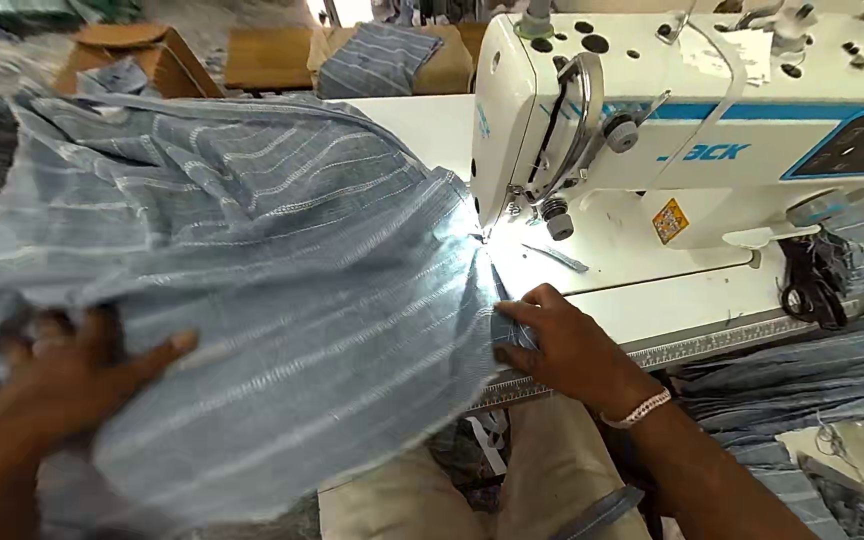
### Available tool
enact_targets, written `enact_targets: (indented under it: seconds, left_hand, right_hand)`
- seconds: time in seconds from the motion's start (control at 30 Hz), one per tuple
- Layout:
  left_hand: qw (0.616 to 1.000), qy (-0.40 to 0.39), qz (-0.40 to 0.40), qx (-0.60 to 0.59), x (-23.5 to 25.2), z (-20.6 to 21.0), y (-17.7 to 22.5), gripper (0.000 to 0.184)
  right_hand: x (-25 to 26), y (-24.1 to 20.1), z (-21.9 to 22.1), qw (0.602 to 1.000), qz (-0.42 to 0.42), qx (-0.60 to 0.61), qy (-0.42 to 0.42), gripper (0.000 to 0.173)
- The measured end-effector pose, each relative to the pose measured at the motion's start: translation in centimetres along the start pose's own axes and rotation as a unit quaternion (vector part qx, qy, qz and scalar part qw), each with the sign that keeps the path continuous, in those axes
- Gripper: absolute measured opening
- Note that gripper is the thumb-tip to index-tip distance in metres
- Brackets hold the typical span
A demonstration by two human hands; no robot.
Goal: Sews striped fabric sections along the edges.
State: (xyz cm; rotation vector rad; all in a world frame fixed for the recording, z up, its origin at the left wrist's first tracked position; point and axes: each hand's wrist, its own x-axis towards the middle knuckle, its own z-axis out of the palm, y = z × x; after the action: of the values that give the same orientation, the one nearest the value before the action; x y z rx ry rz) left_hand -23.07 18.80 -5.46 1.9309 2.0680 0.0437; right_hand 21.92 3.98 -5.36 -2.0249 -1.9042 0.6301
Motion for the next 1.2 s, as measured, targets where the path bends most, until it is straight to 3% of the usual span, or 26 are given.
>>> enact_targets:
  seconds: [0.07,0.13,0.27,0.37,0.43,0.47,0.53,0.6,0.67,0.77,0.8,0.87,0.9,1.07,1.13,1.2]
  left_hand:
    - [0.992,0.107,0.059,-0.023,5.4,0.0,-0.8,0.069]
    - [0.974,0.175,0.144,-0.003,9.0,0.5,0.1,0.064]
    - [0.960,0.090,0.262,-0.020,1.5,2.5,13.2,0.056]
    - [0.946,0.041,0.322,-0.018,-3.5,6.5,17.0,0.054]
    - [0.947,0.044,0.318,-0.012,-4.7,8.3,16.4,0.059]
    - [0.948,0.051,0.316,-0.009,-5.1,8.7,15.8,0.061]
    - [0.944,0.060,0.325,-0.012,-5.9,8.5,15.5,0.054]
    - [0.933,0.060,0.352,-0.029,-7.3,7.8,16.8,0.044]
    - [0.921,0.047,0.384,-0.057,-8.5,7.6,19.1,0.038]
    - [0.922,0.035,0.382,-0.047,-8.7,8.4,22.3,0.039]
    - [0.929,0.032,0.368,-0.038,-8.5,8.8,22.9,0.042]
    - [0.940,0.036,0.340,-0.021,-8.3,10.2,23.1,0.051]
    - [0.942,0.040,0.333,-0.010,-8.2,11.0,22.8,0.057]
    - [0.941,0.065,0.333,0.012,-8.2,12.1,21.5,0.064]
    - [0.943,0.059,0.328,0.011,-8.3,11.9,21.6,0.063]
    - [0.943,0.056,0.326,0.016,-8.4,11.9,21.7,0.063]
  right_hand:
    - [-0.4,0.0,-0.6,0.998,0.044,0.016,-0.029,0.061]
    - [-0.5,1.1,-1.0,0.997,0.060,0.048,-0.014,0.045]
    - [-2.7,3.6,-2.7,0.977,0.053,0.188,-0.082,0.030]
    - [-7.1,6.0,-4.8,0.947,0.069,0.256,-0.182,0.012]
    - [-9.6,9.3,-6.7,0.955,0.133,0.165,-0.208,0.011]
    - [-10.4,11.0,-7.4,0.960,0.185,0.054,-0.204,0.014]
    - [-11.3,13.2,-7.4,0.951,0.250,-0.118,-0.141,0.028]
    - [-11.0,12.2,-7.3,0.975,0.188,-0.111,-0.042,0.032]
    - [-8.9,8.0,-5.8,0.991,0.118,-0.034,0.057,0.041]
    - [-2.8,3.2,-2.3,0.992,0.073,0.019,0.097,0.074]
    - [-1.0,2.4,-1.2,0.994,0.059,-0.006,0.093,0.075]
    - [0.9,2.1,0.1,0.992,0.027,-0.086,0.090,0.042]
    - [0.6,2.2,-0.3,0.990,0.024,-0.115,0.075,0.031]
    - [-6.3,7.0,-3.4,0.991,-0.102,-0.086,0.010,0.035]
    - [-9.9,9.8,-2.5,0.995,-0.094,-0.027,-0.027,0.036]
    - [-12.5,12.6,-0.8,0.997,-0.076,0.013,0.002,0.038]
